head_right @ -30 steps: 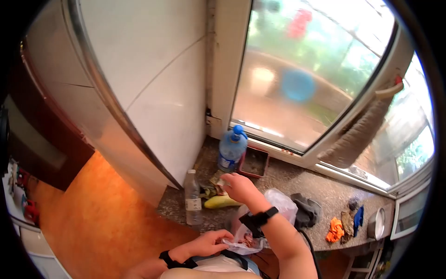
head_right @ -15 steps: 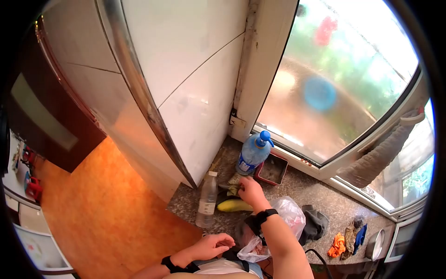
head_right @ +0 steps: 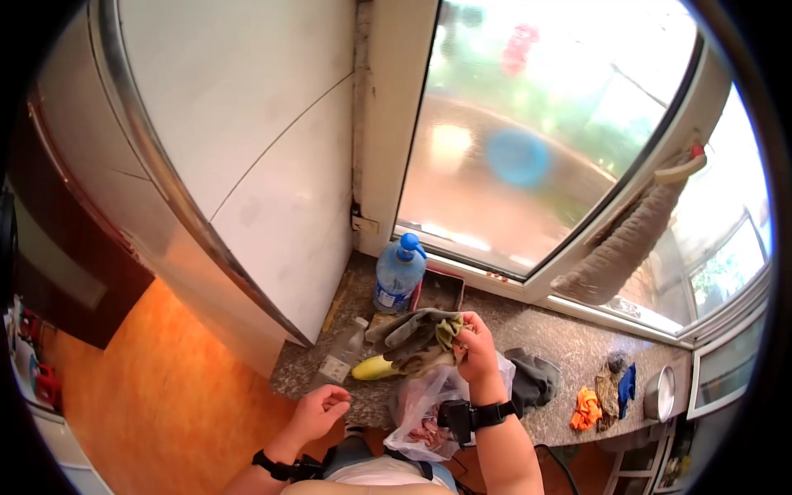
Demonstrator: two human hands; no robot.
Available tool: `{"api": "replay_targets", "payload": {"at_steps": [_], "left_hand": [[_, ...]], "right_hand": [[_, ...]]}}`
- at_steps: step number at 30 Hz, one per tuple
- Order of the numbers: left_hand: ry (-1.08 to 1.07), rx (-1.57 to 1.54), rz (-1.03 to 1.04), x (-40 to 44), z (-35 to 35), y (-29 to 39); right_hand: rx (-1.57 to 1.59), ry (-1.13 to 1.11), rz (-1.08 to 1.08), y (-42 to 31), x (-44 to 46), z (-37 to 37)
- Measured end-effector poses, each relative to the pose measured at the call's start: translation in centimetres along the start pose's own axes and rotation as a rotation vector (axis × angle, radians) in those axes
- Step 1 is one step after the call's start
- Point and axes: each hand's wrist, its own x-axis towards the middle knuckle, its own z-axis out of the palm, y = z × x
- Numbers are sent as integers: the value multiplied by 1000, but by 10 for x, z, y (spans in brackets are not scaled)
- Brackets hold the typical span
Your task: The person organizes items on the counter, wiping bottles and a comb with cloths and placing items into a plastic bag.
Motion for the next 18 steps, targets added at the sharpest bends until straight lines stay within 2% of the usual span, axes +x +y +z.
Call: {"api": "replay_targets", "payload": {"at_steps": [2, 5, 6, 8, 11, 13, 14, 15, 16, 18], "left_hand": [[-202, -10, -17, 3, 4, 18], [-373, 21, -30, 1, 24, 37], [-388, 19, -34, -1, 30, 45], [-424, 294, 72, 0, 41, 61], [-405, 336, 50, 10, 53, 48], [-399, 360, 69, 17, 59, 32], [-400, 231, 30, 19, 59, 27], [-399, 102, -11, 20, 59, 24], [-406, 107, -3, 19, 58, 23], [-422, -85, 21, 17, 58, 22]], "right_hand": [[51, -8, -30, -9, -8, 2], [42, -83, -100, -33, -30, -6], [28, -113, -129, -44, -39, -4], [-20, -94, -161, -61, -58, -7], [-101, -204, -144, -78, -82, -19], [-275, -216, -45, -78, -94, -21], [-365, -202, 45, -76, -102, -23], [-714, -164, 54, -61, -99, -37], [-1046, 6, 102, -52, -102, -23], [-1370, 242, -237, -17, -96, -37]]}}
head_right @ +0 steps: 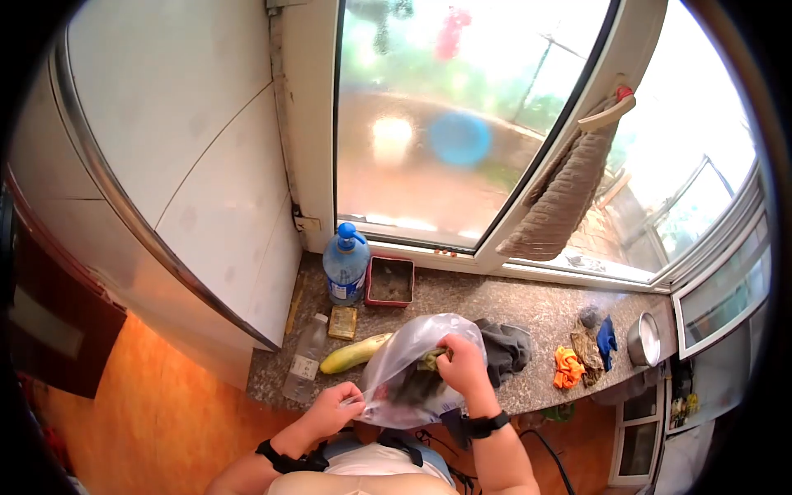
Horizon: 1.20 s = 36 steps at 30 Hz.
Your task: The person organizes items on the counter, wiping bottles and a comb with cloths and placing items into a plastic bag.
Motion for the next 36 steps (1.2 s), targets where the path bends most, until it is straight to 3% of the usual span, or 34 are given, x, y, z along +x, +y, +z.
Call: {"api": "replay_targets", "payload": {"at_steps": [2, 4, 7, 9, 10, 12, 13, 16, 18, 19, 22, 24, 28, 30, 32, 34, 36], "left_hand": [[-26, 22, 35, -5, 3, 5], [-73, -45, 39, -11, 7, 11], [-126, -159, 104, -10, 13, 2], [-216, 42, 145, -13, 8, 14], [-202, 42, 145, -17, 6, 21], [-340, -33, 189, -26, 1, 33], [-371, -66, 154, -26, -1, 23], [-287, -153, 55, -28, -9, 16], [-99, -98, 59, -24, -20, 10], [59, 75, 105, -21, -30, 12], [445, 398, 142, 6, -70, 8], [488, 501, 1, 27, -96, 10], [543, 770, 134, 80, -119, -25], [479, 831, -151, 107, -120, -16], [504, 867, -178, 138, -126, -42], [525, 903, -206, 153, -128, -51], [349, 1054, -325, 160, -132, -50]], "right_hand": [[-263, 178, -197, 12, -5, 14], [-325, 108, -323, -4, -16, 23], [-237, -236, -520, -16, -38, 54], [-347, -388, -648, 40, -54, 104], [-345, -393, -661, 53, -52, 108], [-424, -613, -323, 67, -44, 113], [-262, -464, -397, 63, -35, 105], [-397, -760, -223, 93, -11, 93], [-377, -637, -158, 61, -14, 72], [-136, -443, -352, 18, -17, 45], [-109, -582, -199, -19, -24, 24], [-118, -624, -183, -21, -26, 17], [18, -421, -100, -40, -37, -13], [21, -350, -22, -44, -39, -24], [117, -134, 52, -36, -45, -33], [114, -63, 13, -47, -44, -45], [182, 89, -34, -45, -44, -51]]}}
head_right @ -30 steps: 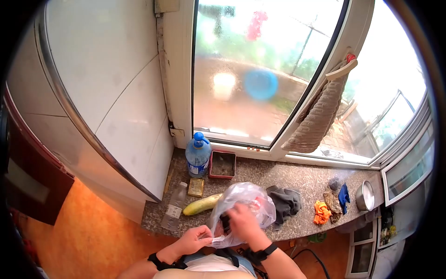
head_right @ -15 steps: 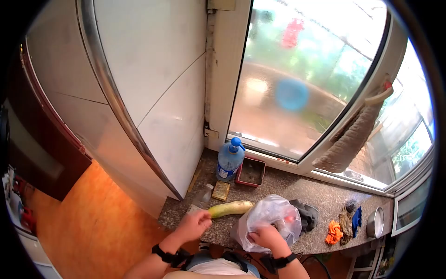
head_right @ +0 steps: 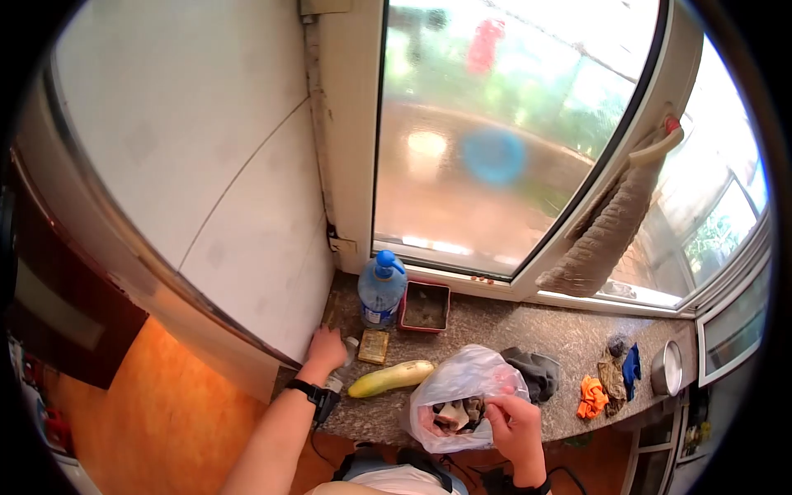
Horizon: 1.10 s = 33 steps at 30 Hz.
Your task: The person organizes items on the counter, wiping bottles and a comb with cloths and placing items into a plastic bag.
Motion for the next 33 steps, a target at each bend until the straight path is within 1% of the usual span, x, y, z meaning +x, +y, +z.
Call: {"api": "replay_targets", "payload": {"at_steps": [1, 4, 5, 6, 7, 8, 10, 11, 12, 13, 14, 16, 17, 18, 20, 21, 23, 24, 26, 27, 29, 30, 32, 33], "left_hand": [[-49, 49, 16, -7, -16, 8], [-38, -1, 63, -15, -21, 11], [-39, 5, 65, -16, -17, 10], [11, 4, 96, -18, -14, 8], [61, 2, 127, -20, -11, 5], [59, 6, 127, -22, -9, 3], [48, -81, 93, -26, -8, 0], [50, -77, 88, -29, -10, -1], [3, -102, 58, -33, -14, -1], [-42, -127, 27, -37, -16, -2], [-39, -127, 20, -41, -15, -4], [26, -168, 58, -52, -8, -11], [-2, -209, 57, -58, -9, -14], [3, -211, 47, -66, -6, -16], [58, -74, 103, -84, -7, -11], [2, -34, 81, -91, -8, -9], [-13, -14, 60, -98, -8, -7], [-28, 7, 55, -101, -6, -7], [-3, 4, 45, -102, -3, -8], [-19, -23, 51, -100, -3, -9], [-34, -49, 59, -97, -7, -8], [-36, -89, 49, -96, -10, -8], [-41, -122, 49, -95, -14, -9], [8, -177, 29, -95, -16, -9]], "right_hand": [[73, 44, -2, 2, 3, 1], [21, 100, -21, -3, 23, 6], [18, 106, -67, -12, 35, 10], [24, 108, -64, -18, 49, 16], [9, 63, -135, -22, 65, 24], [-7, 18, -206, -26, 81, 34], [39, -149, -256, -33, 115, 64], [-61, -239, -316, -24, 132, 86], [-161, -330, -377, -10, 149, 112], [-251, -488, -368, 3, 162, 139], [-343, -646, -359, 14, 174, 164], [-565, -810, -408, 40, 181, 209], [-621, -886, -441, 39, 180, 220], [-688, -979, -409, 39, 180, 231], [-641, -831, -540, 63, 170, 252], [-637, -841, -549, 73, 167, 260], [-681, -721, -578, 74, 160, 268], [-677, -730, -583, 74, 156, 272], [-701, -583, -520, 76, 149, 277], [-702, -585, -521, 78, 149, 277], [-658, -582, -415, 79, 148, 274], [-659, -579, -414, 81, 149, 272], [-528, -469, -405, 82, 151, 265], [-530, -463, -396, 83, 152, 262]]}}
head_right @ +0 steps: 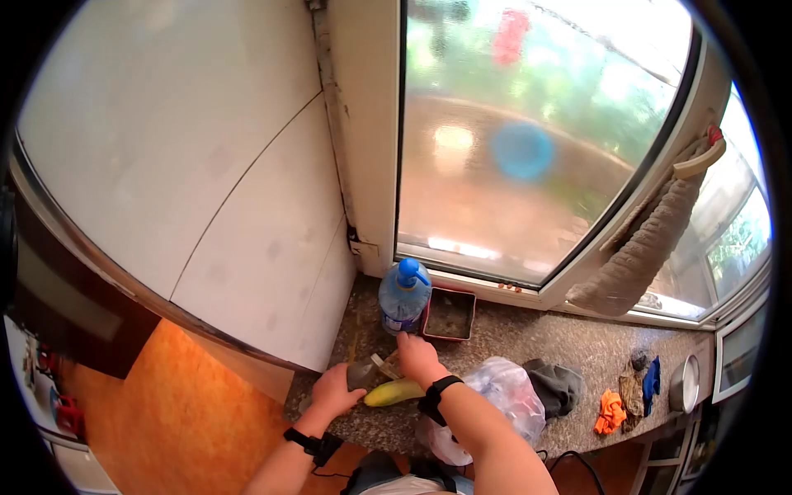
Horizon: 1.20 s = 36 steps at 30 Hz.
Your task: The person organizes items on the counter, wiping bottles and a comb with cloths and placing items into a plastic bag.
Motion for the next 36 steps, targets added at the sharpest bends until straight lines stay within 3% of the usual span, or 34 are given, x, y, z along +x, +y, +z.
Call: {"api": "replay_targets", "payload": {"at_steps": [2, 3, 5, 9, 15, 20, 21, 24, 28, 32, 36], "left_hand": [[73, -118, -24, -4, -7, 3], [68, -117, -13, -4, -9, 2], [113, -168, -20, -7, -12, 0], [127, -208, -38, -19, -25, 1], [39, -256, -68, -28, -28, 2], [109, -217, -30, -33, -16, -2], [123, -207, -23, -33, -15, -2], [96, -188, -30, -29, -13, -1], [87, -148, -43, -17, 0, -6], [39, -110, -58, -6, 7, -7], [96, -95, -34, -3, 10, -3]], "right_hand": [[209, -257, 205, -5, -2, -26], [207, -251, 215, -1, -4, -28], [374, -12, 118, 2, -11, -37], [559, 193, 258, 27, -19, -82], [649, 525, 477, 139, -23, -71], [506, 614, 594, 168, -36, -73], [508, 609, 595, 176, -40, -66], [915, 415, 708, 176, -48, -61], [1013, 237, 649, 165, -50, -62], [995, -1, 514, 165, -52, -53], [656, -156, 465, 137, -52, -59]]}}
